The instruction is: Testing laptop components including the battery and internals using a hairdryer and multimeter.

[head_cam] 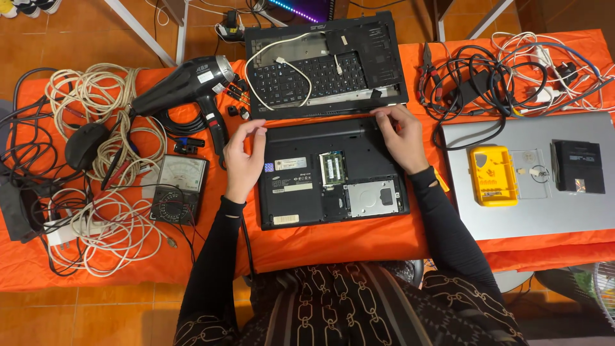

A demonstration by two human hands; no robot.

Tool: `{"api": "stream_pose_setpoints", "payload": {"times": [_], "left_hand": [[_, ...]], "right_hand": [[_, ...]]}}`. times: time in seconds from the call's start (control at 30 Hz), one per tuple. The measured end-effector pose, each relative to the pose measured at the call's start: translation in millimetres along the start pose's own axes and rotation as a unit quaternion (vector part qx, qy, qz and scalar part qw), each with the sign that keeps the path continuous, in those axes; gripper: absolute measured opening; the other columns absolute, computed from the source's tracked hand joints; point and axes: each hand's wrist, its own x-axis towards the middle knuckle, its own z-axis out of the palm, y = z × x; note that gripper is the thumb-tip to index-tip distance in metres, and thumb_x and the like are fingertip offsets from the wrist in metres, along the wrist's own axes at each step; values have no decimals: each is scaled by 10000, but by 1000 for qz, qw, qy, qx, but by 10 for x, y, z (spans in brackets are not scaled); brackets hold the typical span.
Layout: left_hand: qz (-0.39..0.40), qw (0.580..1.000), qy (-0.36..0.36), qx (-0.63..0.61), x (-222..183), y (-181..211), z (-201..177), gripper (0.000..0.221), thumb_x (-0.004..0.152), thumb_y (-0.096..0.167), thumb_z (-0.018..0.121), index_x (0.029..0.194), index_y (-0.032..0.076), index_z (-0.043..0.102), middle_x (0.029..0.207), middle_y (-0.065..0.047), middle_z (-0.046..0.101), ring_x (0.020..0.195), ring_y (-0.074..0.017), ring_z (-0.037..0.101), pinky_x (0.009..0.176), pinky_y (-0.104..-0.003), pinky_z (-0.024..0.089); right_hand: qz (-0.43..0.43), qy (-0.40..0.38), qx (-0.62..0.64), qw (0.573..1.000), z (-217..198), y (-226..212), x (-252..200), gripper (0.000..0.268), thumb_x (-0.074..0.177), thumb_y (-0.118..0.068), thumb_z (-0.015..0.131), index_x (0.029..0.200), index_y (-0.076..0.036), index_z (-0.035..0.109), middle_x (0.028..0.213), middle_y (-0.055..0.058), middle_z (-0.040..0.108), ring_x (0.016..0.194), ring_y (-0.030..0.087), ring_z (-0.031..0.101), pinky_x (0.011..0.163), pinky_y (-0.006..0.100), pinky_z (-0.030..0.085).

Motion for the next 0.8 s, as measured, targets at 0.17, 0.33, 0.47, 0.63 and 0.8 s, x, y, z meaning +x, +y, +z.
{"api": "stream_pose_setpoints", "payload": {"times": [0.17, 0.33, 0.47, 0.63, 0.8], "left_hand": [[-8, 999, -39, 1, 8, 79, -19, 187, 1029, 102, 643, 1201, 40, 685, 1052, -67, 751, 1017, -163, 727, 939, -300, 553], [52, 991, -106, 58, 43, 197, -92, 251, 963, 128, 704, 1208, 72, 699, 1112, -44, 739, 1099, -220, 646, 1026, -364, 453], [84, 979, -137, 128, 63, 226, -98, 379, 913, 191, 750, 1269, 94, 665, 1243, -61, 682, 1166, -260, 577, 1052, -385, 399], [70, 973, -123, 184, 23, 132, -66, 417, 914, 210, 767, 1295, 89, 649, 1236, -95, 655, 1189, -293, 563, 1067, -420, 399], [21, 984, -98, 145, -24, 60, -3, 396, 951, 196, 761, 1300, 75, 618, 1233, -116, 644, 1206, -313, 579, 1065, -418, 446]], "right_hand": [[10, 2, -4, 1000, 30, 20, -24, 140, 1031, -100, 643, 1090, -23, 745, 864, 50, 578, 751, 131, 522, 687, 281, 435], [-3, 4, -25, 1000, 19, 66, -14, 143, 1018, -97, 654, 1111, -39, 747, 962, 70, 620, 855, 164, 581, 777, 287, 474], [-60, -19, -91, 994, -31, 73, -8, 218, 972, -150, 725, 1166, -55, 751, 1109, 91, 622, 1059, 249, 554, 932, 340, 457], [-90, -55, -151, 983, -50, -4, -30, 338, 933, -246, 798, 1216, -65, 753, 1167, 83, 620, 1098, 276, 524, 990, 373, 433], [-84, -70, -157, 982, -62, -16, -29, 397, 926, -318, 823, 1231, -73, 753, 1173, 86, 614, 1087, 288, 518, 985, 374, 423]]}}
